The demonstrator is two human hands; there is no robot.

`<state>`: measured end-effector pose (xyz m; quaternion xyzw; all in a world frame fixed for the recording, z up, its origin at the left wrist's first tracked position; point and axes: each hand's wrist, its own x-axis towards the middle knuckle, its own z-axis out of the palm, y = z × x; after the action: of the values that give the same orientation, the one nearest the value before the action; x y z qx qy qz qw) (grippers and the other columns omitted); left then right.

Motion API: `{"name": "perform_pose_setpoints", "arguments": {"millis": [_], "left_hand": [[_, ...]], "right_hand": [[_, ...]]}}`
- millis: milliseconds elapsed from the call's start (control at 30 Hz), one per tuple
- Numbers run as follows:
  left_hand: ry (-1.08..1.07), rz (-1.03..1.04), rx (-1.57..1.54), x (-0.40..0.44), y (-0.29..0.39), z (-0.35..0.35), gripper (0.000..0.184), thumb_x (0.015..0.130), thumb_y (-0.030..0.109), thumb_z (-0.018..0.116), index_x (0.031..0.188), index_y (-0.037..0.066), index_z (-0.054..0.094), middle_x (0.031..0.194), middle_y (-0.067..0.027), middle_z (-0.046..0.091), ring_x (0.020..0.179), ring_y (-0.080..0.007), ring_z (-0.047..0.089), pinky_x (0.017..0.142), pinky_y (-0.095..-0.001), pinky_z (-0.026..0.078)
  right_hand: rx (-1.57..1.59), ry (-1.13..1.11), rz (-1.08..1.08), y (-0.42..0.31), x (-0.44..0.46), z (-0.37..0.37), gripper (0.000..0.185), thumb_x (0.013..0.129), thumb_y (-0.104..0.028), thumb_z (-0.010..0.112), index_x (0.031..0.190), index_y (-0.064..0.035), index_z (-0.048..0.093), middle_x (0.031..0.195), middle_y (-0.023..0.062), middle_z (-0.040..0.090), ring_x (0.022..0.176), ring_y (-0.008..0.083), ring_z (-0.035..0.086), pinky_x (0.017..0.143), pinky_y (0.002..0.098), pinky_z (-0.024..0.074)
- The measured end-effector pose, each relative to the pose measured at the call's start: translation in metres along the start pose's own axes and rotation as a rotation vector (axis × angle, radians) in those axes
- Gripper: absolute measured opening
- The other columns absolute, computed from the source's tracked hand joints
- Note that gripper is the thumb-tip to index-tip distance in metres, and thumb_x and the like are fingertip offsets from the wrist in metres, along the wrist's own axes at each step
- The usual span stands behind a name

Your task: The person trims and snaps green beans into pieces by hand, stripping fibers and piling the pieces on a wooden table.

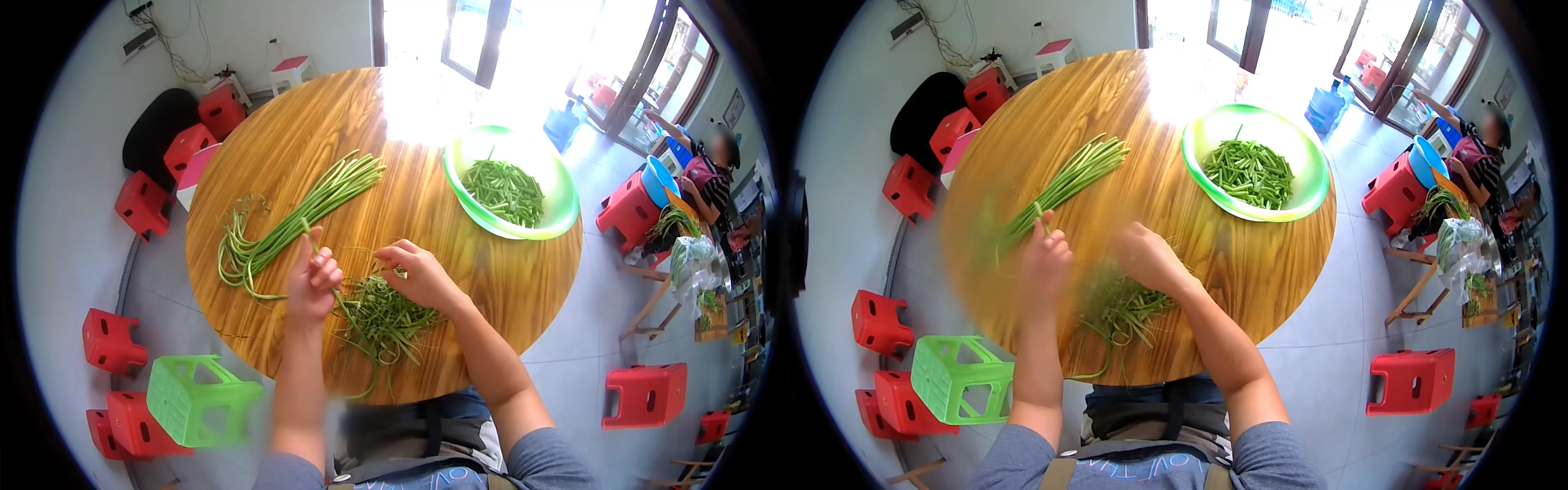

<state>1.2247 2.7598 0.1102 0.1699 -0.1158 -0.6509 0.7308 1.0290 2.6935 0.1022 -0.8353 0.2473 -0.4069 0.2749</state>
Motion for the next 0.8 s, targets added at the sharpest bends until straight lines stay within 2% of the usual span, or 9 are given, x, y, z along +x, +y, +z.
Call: {"name": "perform_pose_setpoints", "arguments": {"millis": [100,200,300,400,500,533,633,667,800], "left_hand": [[-0.018,-0.158,0.163,-0.004,-0.008,0.01,0.03,0.095,0.029,0.046,0.111,0.004,0.053,0.063,0.0027,0.046,0.042,-0.003,0.029,0.04,-0.0177,0.025],[0.037,-0.144,0.297,-0.008,-0.016,0.023,0.029,0.095,0.025,0.045,0.109,0.001,0.054,0.065,0.0019,0.047,0.045,-0.0042,0.03,0.042,-0.0187,0.027],[0.064,-0.166,0.388,-0.009,-0.022,0.027,0.026,0.095,0.021,0.044,0.104,0.0,0.057,0.066,0.001,0.049,0.048,-0.0049,0.033,0.044,-0.0192,0.028],[0.012,-0.264,0.496,-0.012,-0.028,0.033,0.023,0.094,0.021,0.046,0.099,0.002,0.058,0.068,0.0007,0.051,0.049,-0.0051,0.035,0.045,-0.018,0.03],[-0.093,-0.381,0.471,-0.014,-0.037,0.034,0.02,0.094,0.02,0.047,0.093,0.004,0.058,0.068,0.0005,0.052,0.05,-0.0058,0.038,0.045,-0.0168,0.032],[-0.099,-0.366,0.468,-0.014,-0.038,0.033,0.019,0.093,0.019,0.048,0.095,0.004,0.059,0.07,-0.0009,0.054,0.052,-0.0063,0.043,0.046,-0.0173,0.034],[-0.117,-0.274,0.603,-0.014,-0.04,0.031,0.018,0.091,0.017,0.049,0.097,0.002,0.059,0.071,-0.0023,0.057,0.055,-0.0071,0.048,0.047,-0.0183,0.036],[-0.13,-0.253,0.647,-0.013,-0.039,0.028,0.018,0.091,0.016,0.05,0.096,0.002,0.06,0.071,-0.0027,0.058,0.055,-0.0073,0.049,0.047,-0.0188,0.037],[-0.124,-0.251,0.645,-0.011,-0.038,0.023,0.018,0.089,0.015,0.052,0.091,0.0,0.061,0.069,-0.0026,0.058,0.054,-0.0079,0.05,0.047,-0.0202,0.039]], "right_hand": [[0.088,-0.196,0.148,-0.008,0.001,-0.01,0.021,0.078,-0.006,0.064,0.099,-0.0048,0.062,0.089,0.0092,0.061,0.072,0.016,0.06,0.064,0.0257,0.0484],[0.071,-0.041,0.17,-0.018,0.004,-0.012,0.021,0.082,-0.009,0.063,0.102,-0.005,0.062,0.091,0.0074,0.062,0.076,0.0141,0.062,0.068,0.025,0.049],[0.335,0.064,0.279,-0.015,0.006,-0.005,0.018,0.086,-0.011,0.06,0.101,-0.0016,0.062,0.09,0.0053,0.063,0.081,0.0121,0.061,0.071,0.0248,0.0495],[0.84,0.114,0.482,-0.024,0.009,-0.005,0.019,0.088,-0.013,0.059,0.098,0.0019,0.063,0.086,0.0037,0.062,0.084,0.0116,0.06,0.073,0.0247,0.0497],[0.843,0.076,0.582,-0.021,0.008,-0.009,0.02,0.088,-0.014,0.059,0.098,0.0031,0.062,0.085,0.0052,0.062,0.084,0.0115,0.06,0.074,0.0247,0.0491],[0.91,0.123,0.625,-0.023,0.01,-0.011,0.018,0.088,-0.014,0.059,0.096,0.0024,0.063,0.081,0.0036,0.061,0.074,0.0086,0.056,0.069,0.0237,0.048],[1.012,0.194,0.708,-0.023,0.013,-0.014,0.019,0.088,-0.014,0.059,0.094,0.0029,0.063,0.076,0.0011,0.057,0.065,0.0062,0.047,0.062,0.0222,0.0445],[1.027,0.197,0.696,-0.015,0.011,-0.01,0.018,0.086,-0.017,0.061,0.092,-0.0001,0.065,0.077,0.0001,0.062,0.064,0.0051,0.052,0.059,0.0191,0.041],[1.016,0.136,0.676,-0.017,0.011,-0.01,0.018,0.089,-0.016,0.057,0.091,0.0006,0.065,0.067,-0.0032,0.053,0.059,0.0039,0.044,0.054,0.0194,0.0346]]}}
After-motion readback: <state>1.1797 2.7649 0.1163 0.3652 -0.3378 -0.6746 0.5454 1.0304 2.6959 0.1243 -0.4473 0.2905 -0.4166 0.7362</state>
